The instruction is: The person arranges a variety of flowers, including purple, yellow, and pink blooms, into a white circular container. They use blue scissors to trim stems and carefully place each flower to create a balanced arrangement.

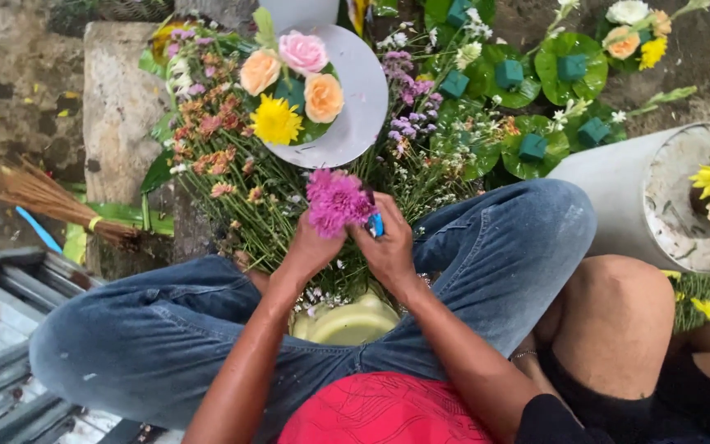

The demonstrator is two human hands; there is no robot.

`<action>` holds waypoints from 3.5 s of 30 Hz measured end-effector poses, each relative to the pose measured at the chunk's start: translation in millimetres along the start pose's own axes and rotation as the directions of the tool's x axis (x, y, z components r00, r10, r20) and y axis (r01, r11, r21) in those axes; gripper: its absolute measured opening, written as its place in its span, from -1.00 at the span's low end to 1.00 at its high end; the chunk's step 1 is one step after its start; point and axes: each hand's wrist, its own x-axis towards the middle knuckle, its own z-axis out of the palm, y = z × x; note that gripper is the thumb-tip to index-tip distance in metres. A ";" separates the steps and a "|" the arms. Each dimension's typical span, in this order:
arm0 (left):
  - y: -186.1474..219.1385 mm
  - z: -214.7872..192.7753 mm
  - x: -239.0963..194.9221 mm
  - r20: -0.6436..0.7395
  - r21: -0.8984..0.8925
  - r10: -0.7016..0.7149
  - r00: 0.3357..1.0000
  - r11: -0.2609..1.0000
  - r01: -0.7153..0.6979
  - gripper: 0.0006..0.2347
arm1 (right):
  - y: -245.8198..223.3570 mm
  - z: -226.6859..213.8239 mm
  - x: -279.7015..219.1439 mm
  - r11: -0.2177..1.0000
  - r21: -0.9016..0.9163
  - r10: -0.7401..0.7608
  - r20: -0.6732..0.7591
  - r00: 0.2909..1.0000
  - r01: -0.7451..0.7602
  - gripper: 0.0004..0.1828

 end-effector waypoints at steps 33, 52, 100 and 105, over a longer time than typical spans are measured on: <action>26.4 -71.6 33.7 0.031 -0.410 0.006 1.000 0.912 0.007 -0.62 | -41.6 -9.8 82.8 0.729 0.306 0.595 0.159 0.788 -0.612 -0.74; 61.4 -100.0 40.4 -0.178 -0.283 -0.139 0.974 0.955 0.085 -0.87 | -36.7 -9.6 73.1 0.888 0.020 0.415 0.390 0.822 -0.459 -0.56; 68.8 -127.4 47.4 -0.290 -0.199 -0.071 0.954 0.980 0.012 -0.90 | 37.8 -14.4 45.7 0.736 -0.664 0.417 0.594 0.689 0.127 -0.71; 61.6 -122.5 47.1 -0.205 -0.298 -0.089 0.975 0.954 0.025 -0.90 | 12.3 3.5 64.6 0.970 -0.170 0.230 0.401 0.887 -0.175 -0.76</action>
